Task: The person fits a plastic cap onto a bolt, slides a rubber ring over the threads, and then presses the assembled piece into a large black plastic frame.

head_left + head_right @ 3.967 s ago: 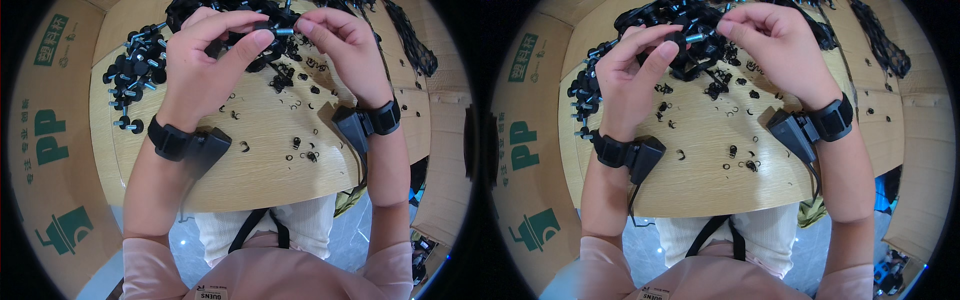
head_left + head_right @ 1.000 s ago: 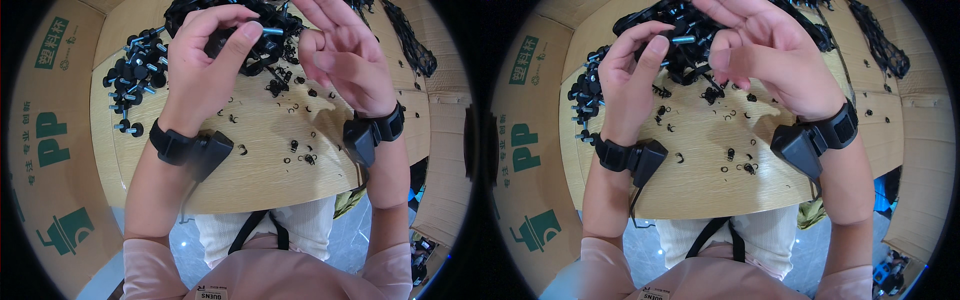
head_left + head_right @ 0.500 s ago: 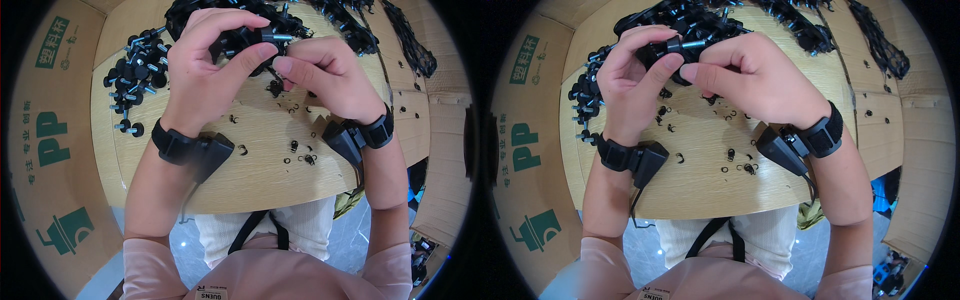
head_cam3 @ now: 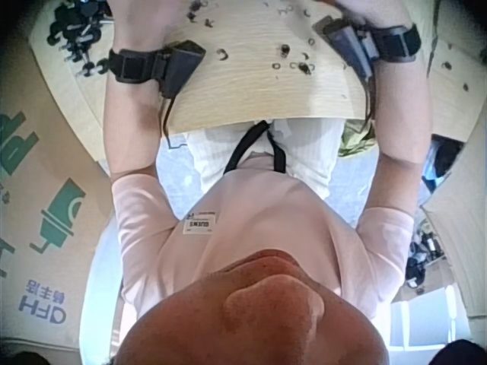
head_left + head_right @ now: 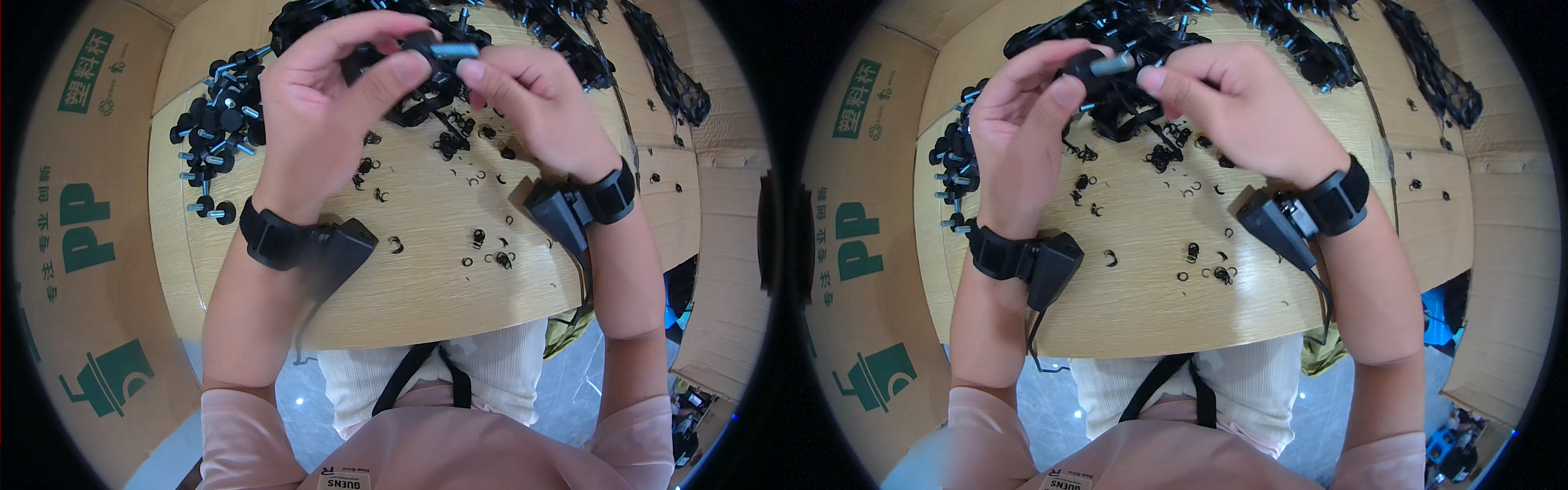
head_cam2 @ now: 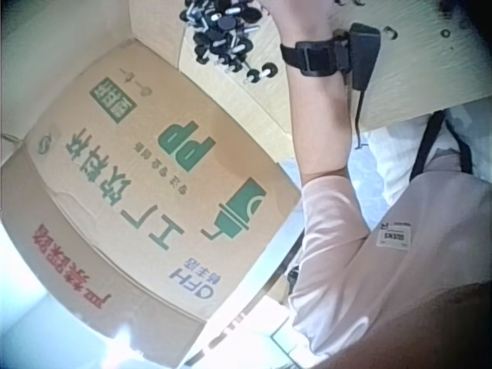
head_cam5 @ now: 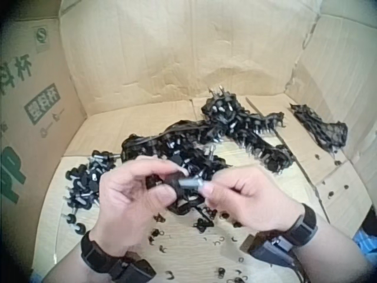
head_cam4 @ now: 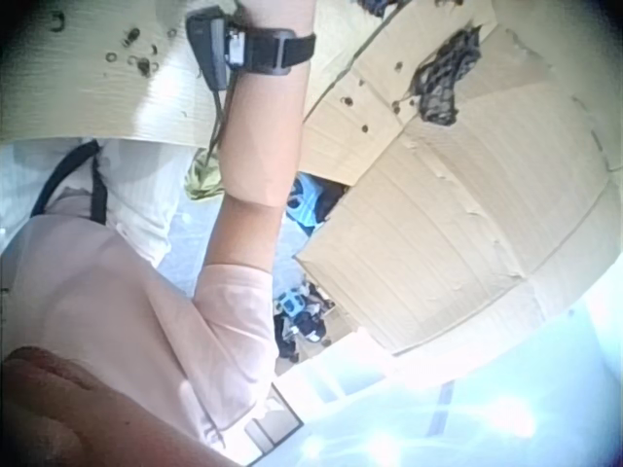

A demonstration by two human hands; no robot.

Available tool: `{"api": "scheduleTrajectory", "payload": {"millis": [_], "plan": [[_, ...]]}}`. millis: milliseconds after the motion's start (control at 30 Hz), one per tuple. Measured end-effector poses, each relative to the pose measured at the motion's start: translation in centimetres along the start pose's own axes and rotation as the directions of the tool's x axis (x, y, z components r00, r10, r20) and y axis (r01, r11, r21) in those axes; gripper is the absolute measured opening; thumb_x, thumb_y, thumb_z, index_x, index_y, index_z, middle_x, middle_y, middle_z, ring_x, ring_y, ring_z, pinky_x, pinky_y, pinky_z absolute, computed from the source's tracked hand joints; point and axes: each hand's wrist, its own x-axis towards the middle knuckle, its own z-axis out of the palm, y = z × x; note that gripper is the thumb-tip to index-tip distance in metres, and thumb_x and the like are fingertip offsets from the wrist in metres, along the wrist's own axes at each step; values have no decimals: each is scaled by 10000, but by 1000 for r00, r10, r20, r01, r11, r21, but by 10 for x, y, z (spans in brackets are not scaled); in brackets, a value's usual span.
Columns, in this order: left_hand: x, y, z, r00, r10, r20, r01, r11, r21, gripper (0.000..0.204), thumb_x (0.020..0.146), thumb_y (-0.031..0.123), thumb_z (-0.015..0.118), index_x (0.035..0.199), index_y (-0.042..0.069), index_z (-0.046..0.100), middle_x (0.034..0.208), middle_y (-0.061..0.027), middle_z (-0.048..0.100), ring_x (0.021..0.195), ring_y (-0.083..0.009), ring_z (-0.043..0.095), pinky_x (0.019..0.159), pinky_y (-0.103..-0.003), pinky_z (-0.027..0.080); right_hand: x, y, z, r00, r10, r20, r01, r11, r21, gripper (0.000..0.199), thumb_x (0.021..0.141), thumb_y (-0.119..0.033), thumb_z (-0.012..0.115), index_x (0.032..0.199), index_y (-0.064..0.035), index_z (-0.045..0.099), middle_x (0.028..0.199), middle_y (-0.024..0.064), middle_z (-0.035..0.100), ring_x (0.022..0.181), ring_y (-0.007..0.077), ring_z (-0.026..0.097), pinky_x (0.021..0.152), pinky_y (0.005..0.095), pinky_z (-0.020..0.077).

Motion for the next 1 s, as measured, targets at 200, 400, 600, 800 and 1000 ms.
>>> {"api": "scheduleTrajectory", "payload": {"millis": [200,400,600,800,1000], "plan": [[-1,-3,-6,986,102,-130,-35,898,439,290,816,29,748,1102,26,697,1020,-36,669,931,-116,581,824,-238,461,-8,-24,8,964,-221,145,207,973,107,244,930,-169,619,752,-3,630,683,17,554,595,103,438,561,270,374],[6,0,-1,948,220,231,-318,668,673,264,785,63,781,1044,52,730,1022,-41,691,935,-138,560,798,-246,432,-3,-6,-8,984,-80,-157,157,800,580,376,953,-111,529,1319,-42,581,1059,83,684,734,44,523,614,202,382],[0,2,-4,999,-6,53,-18,901,433,193,885,121,712,1050,20,710,927,-22,666,879,-98,578,791,-243,451,-2,-8,8,962,-243,-122,211,950,-230,363,892,22,560,1248,-6,622,1141,101,700,848,111,659,735,229,501],[-2,1,-1,986,-167,10,166,984,66,198,951,132,623,1093,5,675,1006,-51,689,894,-101,626,859,-233,469,-1,-4,4,879,-454,-147,330,801,-500,167,814,-123,735,974,-78,714,725,103,638,608,265,601,555,323,469],[-1,-3,-11,998,-49,50,43,993,112,239,903,70,659,1130,-3,633,1081,-94,681,1000,-137,625,909,-270,475,0,-11,4,955,-295,-36,243,844,-478,106,841,-137,716,920,-66,703,644,113,575,566,284,562,524,353,435]]}}
